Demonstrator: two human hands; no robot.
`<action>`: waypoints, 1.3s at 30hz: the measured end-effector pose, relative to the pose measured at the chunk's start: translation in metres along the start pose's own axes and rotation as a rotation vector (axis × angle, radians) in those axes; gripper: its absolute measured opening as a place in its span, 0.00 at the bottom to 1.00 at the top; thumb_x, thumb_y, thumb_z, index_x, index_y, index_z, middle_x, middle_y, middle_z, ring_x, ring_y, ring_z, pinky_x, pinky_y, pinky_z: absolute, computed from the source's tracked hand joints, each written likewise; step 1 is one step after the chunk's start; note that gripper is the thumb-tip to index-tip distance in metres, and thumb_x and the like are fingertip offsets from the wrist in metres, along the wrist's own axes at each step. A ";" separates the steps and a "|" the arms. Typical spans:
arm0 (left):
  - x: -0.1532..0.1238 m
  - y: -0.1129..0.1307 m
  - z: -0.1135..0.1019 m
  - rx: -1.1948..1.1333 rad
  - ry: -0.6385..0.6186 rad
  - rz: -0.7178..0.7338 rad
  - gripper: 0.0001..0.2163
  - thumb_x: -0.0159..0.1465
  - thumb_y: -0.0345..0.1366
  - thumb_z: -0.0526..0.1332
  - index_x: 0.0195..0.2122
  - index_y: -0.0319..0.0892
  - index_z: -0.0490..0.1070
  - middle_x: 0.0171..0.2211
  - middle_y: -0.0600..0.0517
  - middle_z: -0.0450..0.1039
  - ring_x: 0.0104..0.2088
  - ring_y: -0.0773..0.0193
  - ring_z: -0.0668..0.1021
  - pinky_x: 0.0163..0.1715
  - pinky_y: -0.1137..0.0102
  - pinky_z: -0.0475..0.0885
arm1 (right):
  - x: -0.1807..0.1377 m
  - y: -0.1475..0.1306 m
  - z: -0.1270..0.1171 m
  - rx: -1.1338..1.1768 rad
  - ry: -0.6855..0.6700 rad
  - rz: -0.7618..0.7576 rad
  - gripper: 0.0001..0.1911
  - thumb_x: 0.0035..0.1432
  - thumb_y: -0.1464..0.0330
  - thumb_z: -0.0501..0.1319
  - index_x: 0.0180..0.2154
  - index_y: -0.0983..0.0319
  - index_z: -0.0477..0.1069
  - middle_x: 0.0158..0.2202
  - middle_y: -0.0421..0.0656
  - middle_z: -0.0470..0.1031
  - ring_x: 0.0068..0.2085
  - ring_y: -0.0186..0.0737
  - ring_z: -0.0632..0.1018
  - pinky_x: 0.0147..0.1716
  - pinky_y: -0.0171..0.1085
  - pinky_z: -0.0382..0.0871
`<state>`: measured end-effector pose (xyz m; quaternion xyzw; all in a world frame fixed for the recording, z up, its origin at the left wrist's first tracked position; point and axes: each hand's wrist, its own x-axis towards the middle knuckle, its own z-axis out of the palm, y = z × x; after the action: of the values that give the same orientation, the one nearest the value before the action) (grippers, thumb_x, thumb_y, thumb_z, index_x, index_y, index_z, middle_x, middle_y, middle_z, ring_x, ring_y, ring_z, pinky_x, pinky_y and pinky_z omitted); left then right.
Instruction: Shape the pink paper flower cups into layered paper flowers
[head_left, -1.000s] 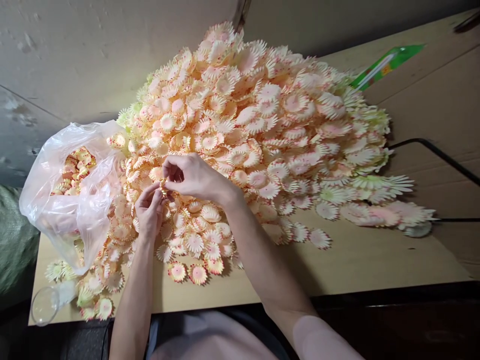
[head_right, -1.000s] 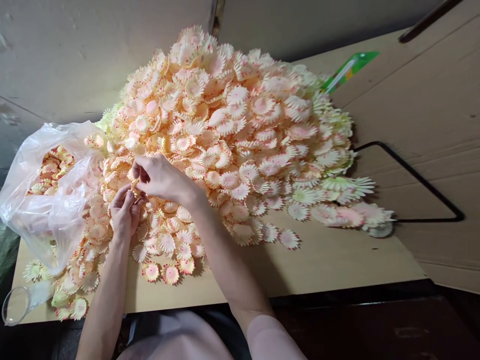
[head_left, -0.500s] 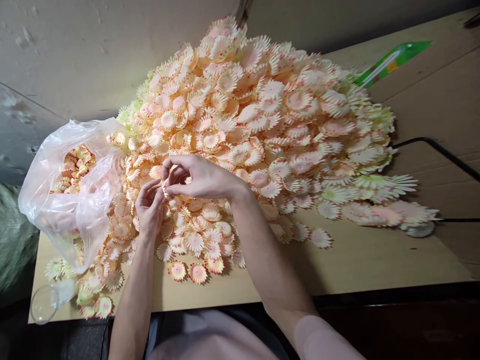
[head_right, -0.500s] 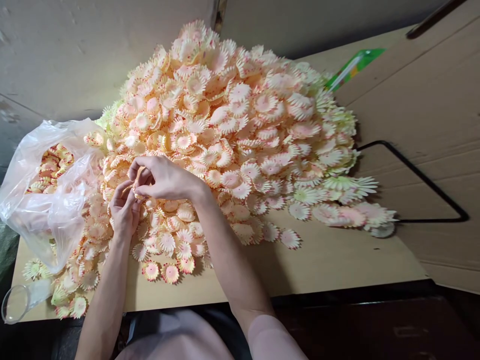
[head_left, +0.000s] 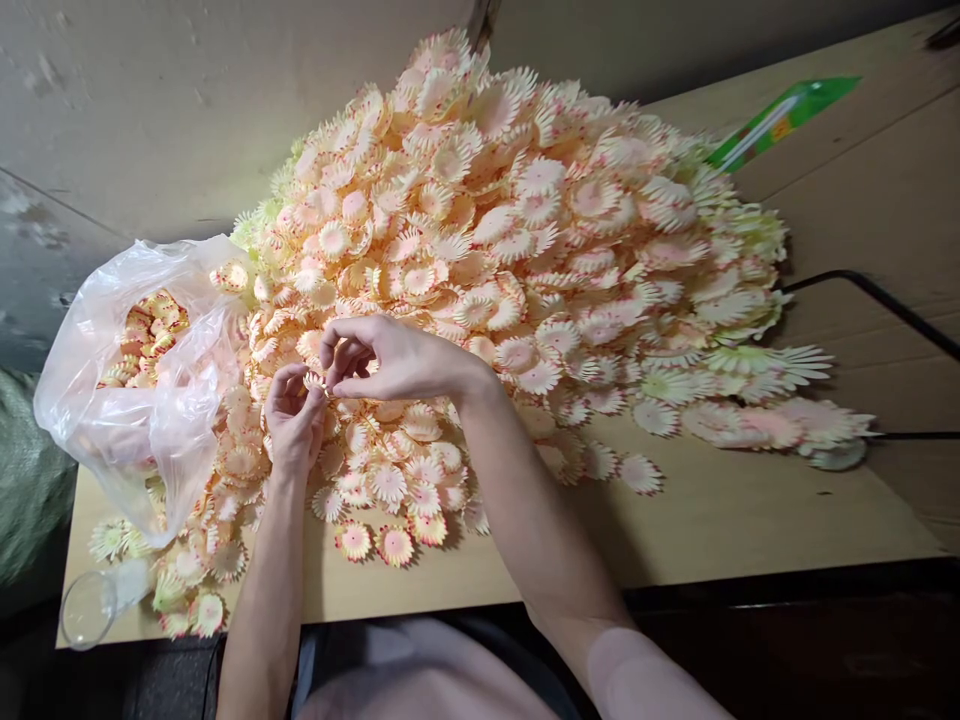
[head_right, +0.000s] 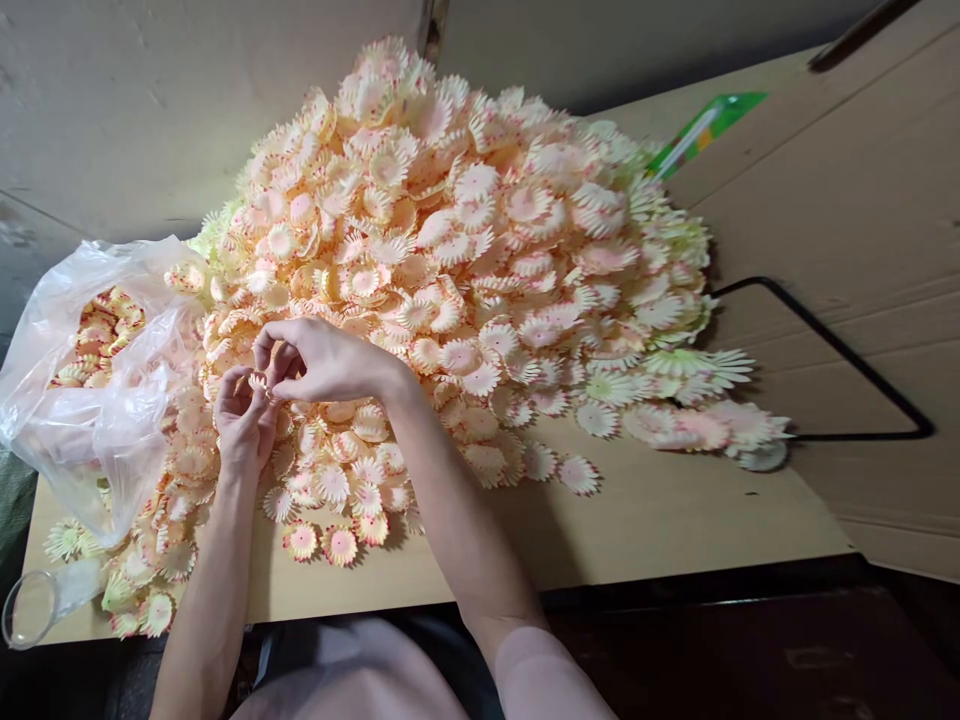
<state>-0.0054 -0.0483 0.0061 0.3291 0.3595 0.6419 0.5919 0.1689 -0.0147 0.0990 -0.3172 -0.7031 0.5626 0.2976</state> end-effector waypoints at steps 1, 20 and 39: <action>0.000 0.001 0.000 -0.003 -0.001 -0.004 0.16 0.48 0.33 0.76 0.36 0.45 0.74 0.33 0.57 0.72 0.27 0.78 0.73 0.28 0.83 0.70 | 0.000 0.000 0.000 0.014 -0.009 0.010 0.11 0.49 0.77 0.63 0.36 0.63 0.66 0.32 0.41 0.75 0.34 0.35 0.78 0.36 0.35 0.72; -0.001 0.001 0.002 0.022 -0.028 0.028 0.20 0.47 0.32 0.77 0.33 0.44 0.65 0.30 0.60 0.66 0.26 0.78 0.72 0.29 0.81 0.70 | 0.002 0.003 0.000 0.067 0.020 0.004 0.10 0.51 0.77 0.64 0.36 0.64 0.67 0.29 0.37 0.72 0.31 0.32 0.75 0.32 0.33 0.70; -0.002 -0.001 0.001 0.062 -0.102 -0.059 0.13 0.50 0.41 0.75 0.32 0.42 0.76 0.29 0.54 0.73 0.29 0.72 0.75 0.37 0.75 0.73 | -0.001 0.003 -0.003 0.133 -0.018 0.040 0.15 0.47 0.77 0.67 0.37 0.63 0.66 0.31 0.38 0.77 0.33 0.34 0.79 0.35 0.35 0.74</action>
<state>-0.0034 -0.0497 0.0055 0.3690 0.3582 0.5952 0.6175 0.1724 -0.0130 0.0969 -0.3057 -0.6603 0.6167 0.3004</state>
